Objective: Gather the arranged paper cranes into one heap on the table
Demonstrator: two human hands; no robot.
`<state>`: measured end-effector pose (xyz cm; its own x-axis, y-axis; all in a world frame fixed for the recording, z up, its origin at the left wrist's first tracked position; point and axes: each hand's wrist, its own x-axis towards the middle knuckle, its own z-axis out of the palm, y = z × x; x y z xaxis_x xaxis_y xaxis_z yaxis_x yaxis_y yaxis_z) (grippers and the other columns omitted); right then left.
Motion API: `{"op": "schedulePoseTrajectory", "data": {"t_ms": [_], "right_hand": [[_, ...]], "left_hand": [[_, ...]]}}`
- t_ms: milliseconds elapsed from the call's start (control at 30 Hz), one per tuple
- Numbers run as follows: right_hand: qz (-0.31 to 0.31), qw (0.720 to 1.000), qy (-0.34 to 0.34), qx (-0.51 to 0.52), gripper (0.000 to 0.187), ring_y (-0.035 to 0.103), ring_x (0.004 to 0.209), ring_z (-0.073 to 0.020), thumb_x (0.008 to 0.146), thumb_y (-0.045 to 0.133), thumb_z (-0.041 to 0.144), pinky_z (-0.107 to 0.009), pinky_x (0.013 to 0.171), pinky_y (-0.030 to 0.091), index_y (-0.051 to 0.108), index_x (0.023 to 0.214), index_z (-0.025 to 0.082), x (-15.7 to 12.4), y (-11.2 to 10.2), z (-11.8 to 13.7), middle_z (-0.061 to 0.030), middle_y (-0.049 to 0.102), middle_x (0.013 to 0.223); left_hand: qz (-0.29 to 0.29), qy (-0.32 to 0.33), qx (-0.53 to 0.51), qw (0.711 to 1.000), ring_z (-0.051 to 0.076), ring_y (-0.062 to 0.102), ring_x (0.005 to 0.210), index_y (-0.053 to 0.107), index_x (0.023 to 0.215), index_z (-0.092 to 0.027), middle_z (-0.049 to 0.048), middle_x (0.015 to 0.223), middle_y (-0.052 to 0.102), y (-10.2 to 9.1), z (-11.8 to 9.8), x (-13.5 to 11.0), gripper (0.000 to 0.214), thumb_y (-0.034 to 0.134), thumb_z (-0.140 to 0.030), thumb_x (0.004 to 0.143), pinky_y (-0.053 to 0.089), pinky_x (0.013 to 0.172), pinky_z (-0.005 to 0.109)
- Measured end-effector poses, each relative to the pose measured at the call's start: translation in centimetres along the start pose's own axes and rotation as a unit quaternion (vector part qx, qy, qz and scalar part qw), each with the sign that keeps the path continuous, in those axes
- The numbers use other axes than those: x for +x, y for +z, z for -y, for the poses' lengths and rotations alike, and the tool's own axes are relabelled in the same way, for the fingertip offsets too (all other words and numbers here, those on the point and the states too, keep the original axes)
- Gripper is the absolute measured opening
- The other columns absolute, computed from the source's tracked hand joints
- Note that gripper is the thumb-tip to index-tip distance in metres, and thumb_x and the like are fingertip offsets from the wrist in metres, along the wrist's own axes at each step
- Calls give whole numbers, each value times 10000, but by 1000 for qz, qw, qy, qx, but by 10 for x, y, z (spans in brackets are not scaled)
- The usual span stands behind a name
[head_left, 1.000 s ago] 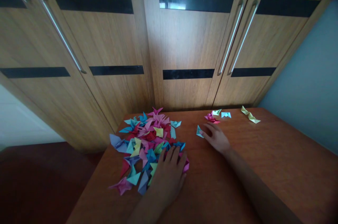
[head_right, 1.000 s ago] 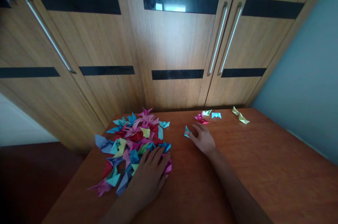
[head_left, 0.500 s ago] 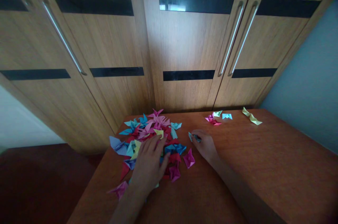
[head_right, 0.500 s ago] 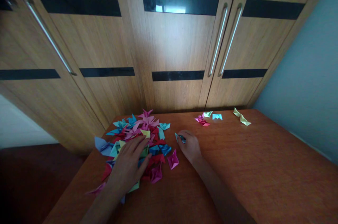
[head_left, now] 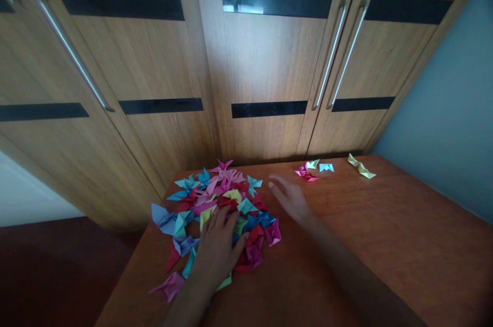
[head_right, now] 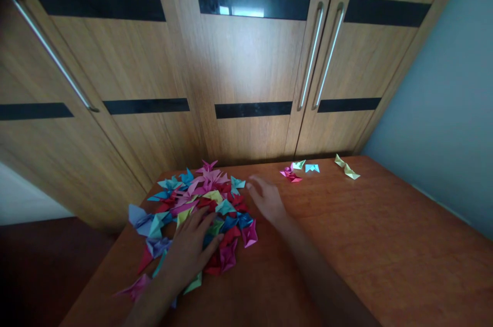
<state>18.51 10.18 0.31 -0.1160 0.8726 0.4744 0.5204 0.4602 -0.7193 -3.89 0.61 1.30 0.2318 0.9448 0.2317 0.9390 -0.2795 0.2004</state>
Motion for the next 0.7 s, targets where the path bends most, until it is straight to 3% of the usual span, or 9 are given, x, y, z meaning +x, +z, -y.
{"op": "schedulePoseTrajectory", "data": {"t_ms": [167,267,367,467,600,700], "right_hand": [[-71,966,24,-249,470,461,1201,-274,842,497,461,-437,1036,345,596,1175,145,30,-58,-96,-138,535,1278],[-55,934,87,-342,501,436,1217,-296,830,498,490,-449,1009,360,580,1204,167,49,-92,-140,-135,501,1317],[-29,915,129,-381,515,460,1191,-295,847,452,515,-431,981,382,575,1212,173,63,-121,-168,-136,527,1286],[-42,899,149,-411,514,490,1153,-305,855,436,501,-434,959,390,580,1198,146,70,-150,-189,-165,561,1231],[-51,859,149,-487,464,474,1163,-331,828,489,414,-482,956,359,567,1218,174,56,-195,-221,-171,556,1245],[-63,847,178,-497,513,454,1182,-366,801,533,445,-528,923,346,553,1252,200,40,-227,-251,-197,509,1302]], "left_hand": [[-35,33,-35,998,294,407,1267,557,1207,-214,105,1367,449,1,-3,-1,379,515,-335,850,369,1025,491],[-70,25,-33,997,296,399,1276,553,1206,-219,102,1393,419,1,-2,-3,369,513,-307,850,387,1015,502],[-93,9,-23,995,297,419,1258,539,1221,-226,99,1372,440,1,1,-5,374,507,-292,854,405,999,511],[-102,12,-24,994,289,439,1243,532,1231,-230,98,1360,452,1,5,-6,378,496,-291,860,426,988,497],[-114,23,-24,993,291,457,1232,537,1227,-256,89,1374,445,4,7,-8,380,508,-301,850,453,969,489],[-112,36,-10,993,288,476,1216,523,1246,-280,82,1372,453,4,5,-9,406,519,-296,841,475,949,477]]}}
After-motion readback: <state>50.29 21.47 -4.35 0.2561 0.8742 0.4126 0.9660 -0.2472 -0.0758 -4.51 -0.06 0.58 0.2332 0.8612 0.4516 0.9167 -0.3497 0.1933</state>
